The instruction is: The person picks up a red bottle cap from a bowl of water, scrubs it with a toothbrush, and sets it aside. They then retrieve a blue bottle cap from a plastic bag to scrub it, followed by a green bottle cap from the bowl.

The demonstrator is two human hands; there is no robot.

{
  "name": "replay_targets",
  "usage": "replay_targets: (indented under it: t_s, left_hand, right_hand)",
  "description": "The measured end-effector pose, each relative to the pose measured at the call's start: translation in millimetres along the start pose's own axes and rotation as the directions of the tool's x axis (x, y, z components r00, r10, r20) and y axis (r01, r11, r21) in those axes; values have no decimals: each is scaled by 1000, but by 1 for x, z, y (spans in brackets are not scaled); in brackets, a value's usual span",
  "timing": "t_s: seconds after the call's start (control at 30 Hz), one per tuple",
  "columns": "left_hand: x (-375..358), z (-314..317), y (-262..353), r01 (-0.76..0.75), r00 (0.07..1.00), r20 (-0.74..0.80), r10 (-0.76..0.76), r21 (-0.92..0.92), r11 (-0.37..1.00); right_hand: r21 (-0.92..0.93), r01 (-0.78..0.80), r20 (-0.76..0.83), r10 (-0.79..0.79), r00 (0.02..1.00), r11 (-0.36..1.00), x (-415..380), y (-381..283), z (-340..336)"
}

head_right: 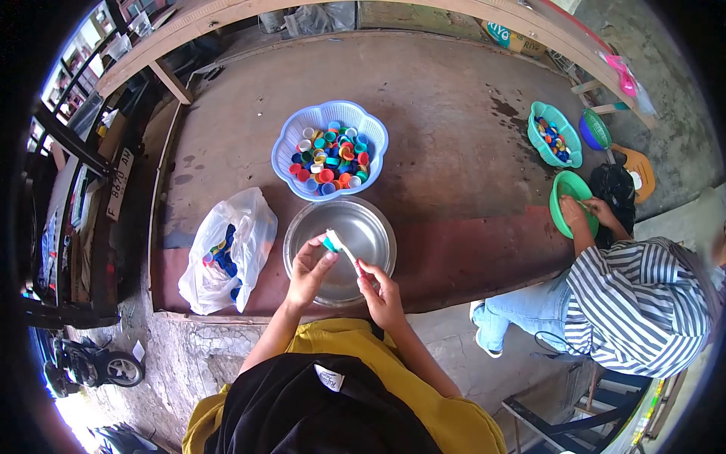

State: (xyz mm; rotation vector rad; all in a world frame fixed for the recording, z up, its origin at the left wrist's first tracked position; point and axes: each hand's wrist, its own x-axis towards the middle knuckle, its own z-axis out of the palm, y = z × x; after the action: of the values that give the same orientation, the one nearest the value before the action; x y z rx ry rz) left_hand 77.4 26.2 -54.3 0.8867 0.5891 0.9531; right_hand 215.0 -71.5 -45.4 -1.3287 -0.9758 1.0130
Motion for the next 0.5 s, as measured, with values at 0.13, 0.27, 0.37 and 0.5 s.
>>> replay_targets:
  t_s: [0.13, 0.27, 0.37, 0.5]
  left_hand:
    - [0, -2, -2, -22, 1000, 9, 21, 40, 999]
    - [-2, -3, 2, 22, 999, -22, -24, -96, 995]
    - [-2, -10, -6, -17, 1000, -28, 12, -162, 987]
    - [-4, -10, -8, -33, 999, 14, 36, -165, 986]
  right_hand:
    - [-3, -31, 20, 31, 999, 1000, 0, -4, 2]
    - [-238, 213, -91, -240, 967, 948, 10, -8, -5]
    - [-473, 353, 128, -334, 934, 807, 2, -27, -5]
    - [-534, 337, 38, -377, 926, 775, 8, -28, -6]
